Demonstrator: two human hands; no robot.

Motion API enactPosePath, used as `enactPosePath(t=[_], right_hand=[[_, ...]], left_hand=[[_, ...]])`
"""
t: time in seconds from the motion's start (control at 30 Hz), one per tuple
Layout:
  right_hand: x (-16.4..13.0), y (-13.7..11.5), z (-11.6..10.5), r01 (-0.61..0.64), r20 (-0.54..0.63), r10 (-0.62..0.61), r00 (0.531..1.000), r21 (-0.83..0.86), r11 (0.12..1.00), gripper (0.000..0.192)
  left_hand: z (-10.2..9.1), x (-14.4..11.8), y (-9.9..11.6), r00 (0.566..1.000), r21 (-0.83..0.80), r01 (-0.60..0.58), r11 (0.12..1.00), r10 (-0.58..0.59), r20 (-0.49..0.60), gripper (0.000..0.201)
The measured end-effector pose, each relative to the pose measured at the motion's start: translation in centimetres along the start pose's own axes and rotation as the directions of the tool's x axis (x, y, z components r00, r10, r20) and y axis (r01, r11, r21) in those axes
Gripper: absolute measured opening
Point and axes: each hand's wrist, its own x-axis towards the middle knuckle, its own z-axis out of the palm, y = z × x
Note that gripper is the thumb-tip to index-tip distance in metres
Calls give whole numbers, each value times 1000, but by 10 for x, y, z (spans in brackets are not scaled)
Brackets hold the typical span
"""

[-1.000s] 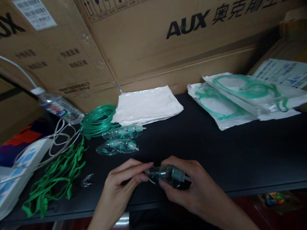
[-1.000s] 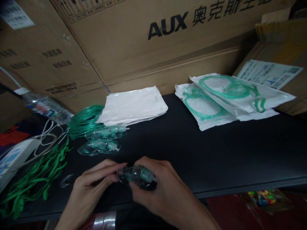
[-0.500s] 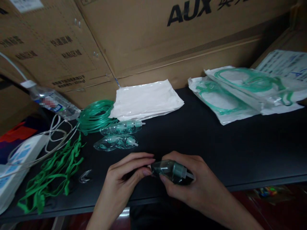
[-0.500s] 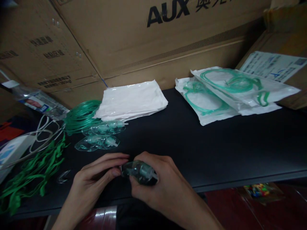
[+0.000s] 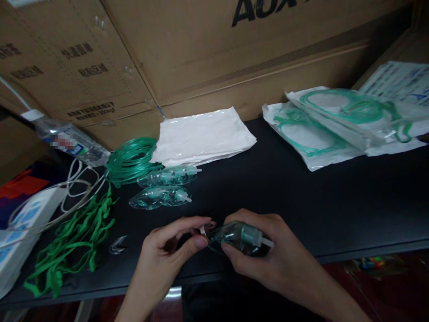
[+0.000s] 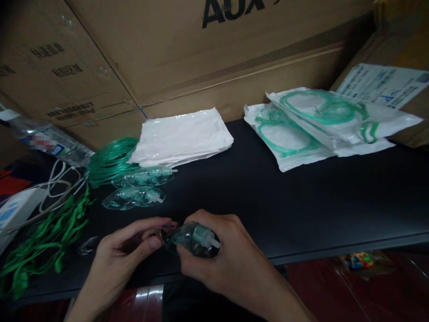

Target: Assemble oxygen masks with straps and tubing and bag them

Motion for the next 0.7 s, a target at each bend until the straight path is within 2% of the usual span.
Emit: enactPosePath(t=[0.27, 0.57, 0.7], right_hand=[[-1, 4, 2, 26, 16, -26, 1000, -36, 999, 8], [-1, 2, 0, 28, 26, -28, 999, -10, 1000, 12], [-1, 2, -1, 65, 28, -65, 998, -12, 998, 16]], left_hand=[[5, 0, 1, 997, 63, -78, 995, 76, 33, 21], [4, 0, 3, 998, 18, -59, 998, 58, 19, 24], [4, 1, 6, 1000, 17, -27, 999, 27, 1, 19]])
